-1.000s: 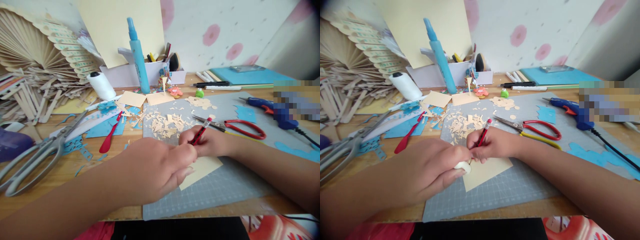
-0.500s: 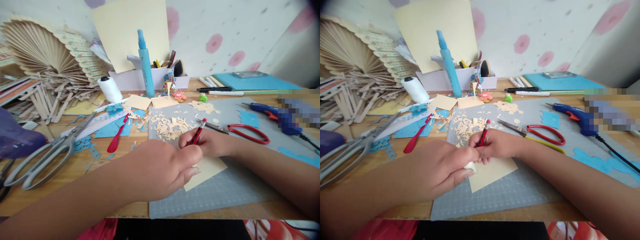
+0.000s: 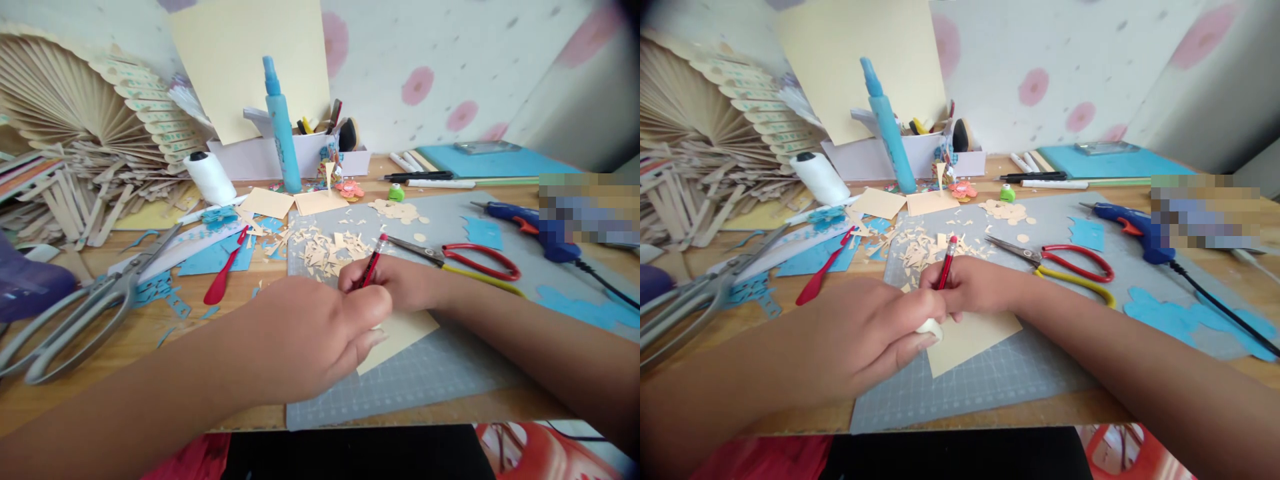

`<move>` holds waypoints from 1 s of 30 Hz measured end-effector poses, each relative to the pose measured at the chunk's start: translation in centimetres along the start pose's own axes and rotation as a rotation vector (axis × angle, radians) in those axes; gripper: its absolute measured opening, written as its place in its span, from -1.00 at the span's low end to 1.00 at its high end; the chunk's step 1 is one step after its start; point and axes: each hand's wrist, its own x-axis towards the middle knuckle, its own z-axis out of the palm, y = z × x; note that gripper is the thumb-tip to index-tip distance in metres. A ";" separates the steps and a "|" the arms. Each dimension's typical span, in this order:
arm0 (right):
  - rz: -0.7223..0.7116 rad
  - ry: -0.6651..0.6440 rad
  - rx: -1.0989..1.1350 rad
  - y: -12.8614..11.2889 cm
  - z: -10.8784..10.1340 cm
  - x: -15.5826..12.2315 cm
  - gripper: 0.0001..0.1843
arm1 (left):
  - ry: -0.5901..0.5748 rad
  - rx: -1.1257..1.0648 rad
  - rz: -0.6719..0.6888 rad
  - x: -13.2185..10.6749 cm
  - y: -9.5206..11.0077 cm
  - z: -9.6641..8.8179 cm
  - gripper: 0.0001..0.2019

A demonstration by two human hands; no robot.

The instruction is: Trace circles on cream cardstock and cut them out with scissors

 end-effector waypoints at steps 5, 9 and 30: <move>-0.119 0.331 0.047 0.0 -0.4 -1.6 -0.84 | -0.050 -0.051 -0.022 0.0 -0.1 -0.2 -0.75; -0.444 0.518 -0.334 -1.8 -1.1 -4.1 -0.81 | -0.054 -0.093 -0.026 0.0 -0.2 -0.3 -0.75; -0.537 0.321 -1.419 -3.3 8.7 -2.4 -0.77 | 0.119 -0.223 0.001 -0.4 -0.4 0.3 -0.80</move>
